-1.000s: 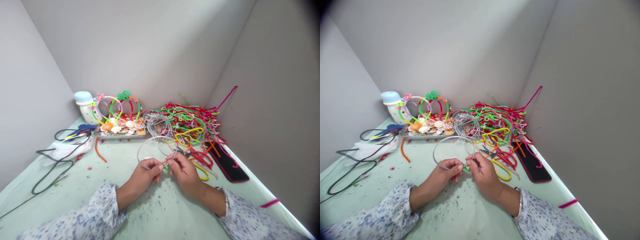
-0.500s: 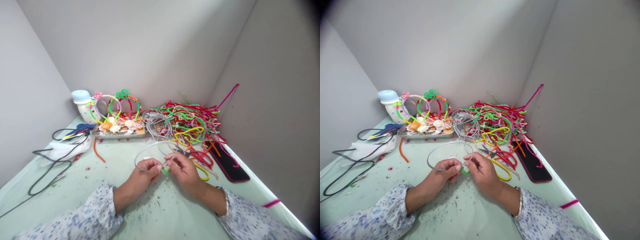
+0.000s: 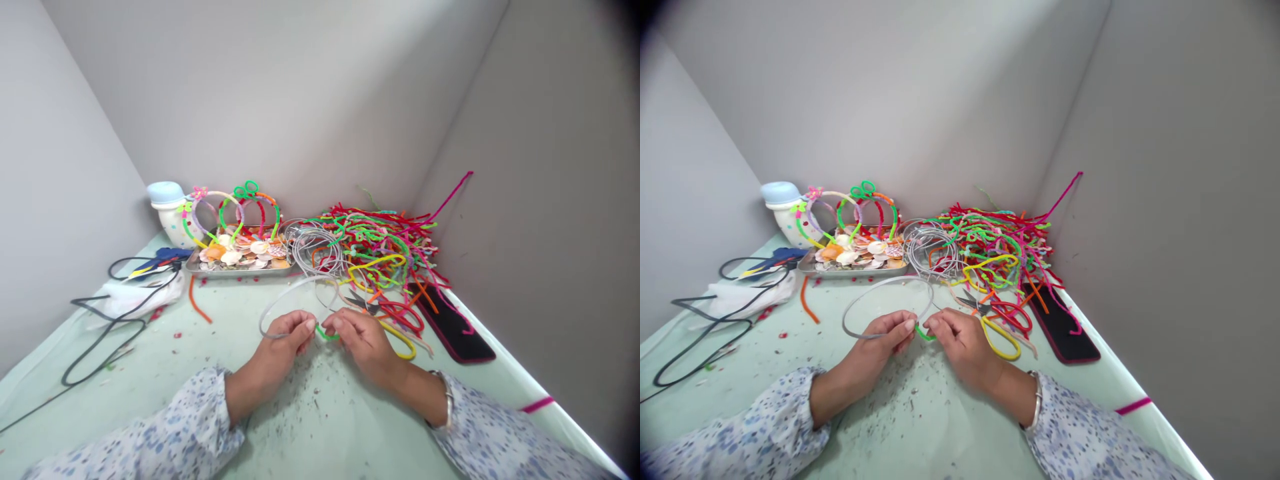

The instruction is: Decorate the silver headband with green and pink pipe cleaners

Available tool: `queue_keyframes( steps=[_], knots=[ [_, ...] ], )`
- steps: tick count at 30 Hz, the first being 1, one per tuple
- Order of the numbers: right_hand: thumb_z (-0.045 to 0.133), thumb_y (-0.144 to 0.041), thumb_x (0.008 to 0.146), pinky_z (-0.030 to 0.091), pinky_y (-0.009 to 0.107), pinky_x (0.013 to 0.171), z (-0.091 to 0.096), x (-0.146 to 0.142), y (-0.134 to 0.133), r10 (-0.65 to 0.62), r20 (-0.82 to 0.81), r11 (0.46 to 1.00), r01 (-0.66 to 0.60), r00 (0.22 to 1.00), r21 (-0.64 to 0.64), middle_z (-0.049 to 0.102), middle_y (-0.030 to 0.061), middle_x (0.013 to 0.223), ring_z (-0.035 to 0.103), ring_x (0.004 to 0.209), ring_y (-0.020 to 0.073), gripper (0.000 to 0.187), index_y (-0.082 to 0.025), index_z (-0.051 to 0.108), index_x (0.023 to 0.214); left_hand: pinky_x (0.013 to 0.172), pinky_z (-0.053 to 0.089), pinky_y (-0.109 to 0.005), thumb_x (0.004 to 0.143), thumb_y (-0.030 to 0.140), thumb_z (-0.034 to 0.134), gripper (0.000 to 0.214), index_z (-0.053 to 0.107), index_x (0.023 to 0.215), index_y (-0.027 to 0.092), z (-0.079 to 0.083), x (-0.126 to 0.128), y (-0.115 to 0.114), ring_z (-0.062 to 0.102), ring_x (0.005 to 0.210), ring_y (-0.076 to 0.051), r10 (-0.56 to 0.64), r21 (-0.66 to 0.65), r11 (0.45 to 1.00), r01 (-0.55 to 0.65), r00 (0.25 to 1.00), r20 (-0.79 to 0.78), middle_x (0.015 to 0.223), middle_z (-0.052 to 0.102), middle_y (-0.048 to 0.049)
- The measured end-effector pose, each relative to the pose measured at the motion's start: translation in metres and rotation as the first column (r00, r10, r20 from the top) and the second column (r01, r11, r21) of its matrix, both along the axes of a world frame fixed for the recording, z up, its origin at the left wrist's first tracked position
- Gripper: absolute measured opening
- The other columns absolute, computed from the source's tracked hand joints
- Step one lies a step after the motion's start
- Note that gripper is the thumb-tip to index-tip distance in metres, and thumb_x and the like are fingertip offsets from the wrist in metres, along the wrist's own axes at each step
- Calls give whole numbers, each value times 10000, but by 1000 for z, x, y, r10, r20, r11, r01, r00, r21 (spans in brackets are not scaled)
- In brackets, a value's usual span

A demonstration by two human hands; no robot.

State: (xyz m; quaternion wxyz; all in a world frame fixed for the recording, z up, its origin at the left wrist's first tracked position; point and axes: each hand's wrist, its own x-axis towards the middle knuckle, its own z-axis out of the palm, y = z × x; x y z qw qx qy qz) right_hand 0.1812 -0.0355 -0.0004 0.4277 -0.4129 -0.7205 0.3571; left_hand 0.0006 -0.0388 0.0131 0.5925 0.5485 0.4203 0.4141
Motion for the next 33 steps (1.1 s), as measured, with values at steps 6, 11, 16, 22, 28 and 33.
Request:
queue_keyframes(
  steps=[6, 11, 16, 22, 28, 33],
  knots=[
    [410, -444, 964, 465, 250, 637, 2, 0, 4, -36, -2, 998, 36, 999, -46, 668, 35, 743, 619, 699, 162, 412, -173, 694, 840, 482, 233, -219, 859, 381, 553, 290, 516, 665, 169, -4, -2, 5, 313, 499, -88, 85, 22, 996, -85, 996, -3, 558, 389, 60],
    [431, -475, 953, 411, 222, 525, 1, 2, 6, -33, -111, 986, 15, 993, -164, 639, -5, 627, 578, 549, 126, 382, -177, 666, 998, 491, 248, -218, 848, 383, 567, 266, 539, 693, 168, -6, -3, 10, 326, 501, -89, 151, 5, 989, -151, 988, 18, 554, 384, 63],
    [451, -445, 950, 415, 221, 551, 2, 5, 7, 81, -174, 960, -124, 981, -249, 657, -2, 622, 587, 583, 127, 346, -174, 651, 1027, 486, 221, -223, 870, 376, 543, 283, 499, 679, 171, -6, -3, 6, 298, 503, -87, 82, -33, 996, -81, 996, 31, 561, 369, 66],
    [503, -400, 922, 426, 226, 570, 3, 7, 10, 179, -91, 964, -193, 980, -181, 624, -12, 654, 565, 587, 120, 274, -174, 653, 963, 493, 228, -219, 886, 339, 526, 255, 514, 705, 161, -6, 1, -1, 296, 512, -83, -6, -66, 998, 9, 999, 48, 557, 379, 63],
    [569, -373, 886, 389, 215, 529, 2, 5, 9, 118, -88, 982, -130, 989, -136, 585, -31, 626, 510, 550, 107, 198, -183, 612, 849, 478, 236, -209, 847, 340, 577, 219, 551, 741, 151, -5, 3, -3, 327, 497, -75, -52, -120, 991, 56, 998, 37, 555, 415, 59],
    [521, -355, 924, 405, 233, 601, 4, 4, 7, 18, -79, 999, -21, 997, -45, 624, -12, 703, 533, 617, 119, 218, -188, 601, 809, 466, 254, -200, 822, 327, 608, 196, 568, 771, 142, -7, 4, -2, 346, 478, -65, -61, -146, 987, 69, 996, 60, 573, 442, 56]
  ],
)
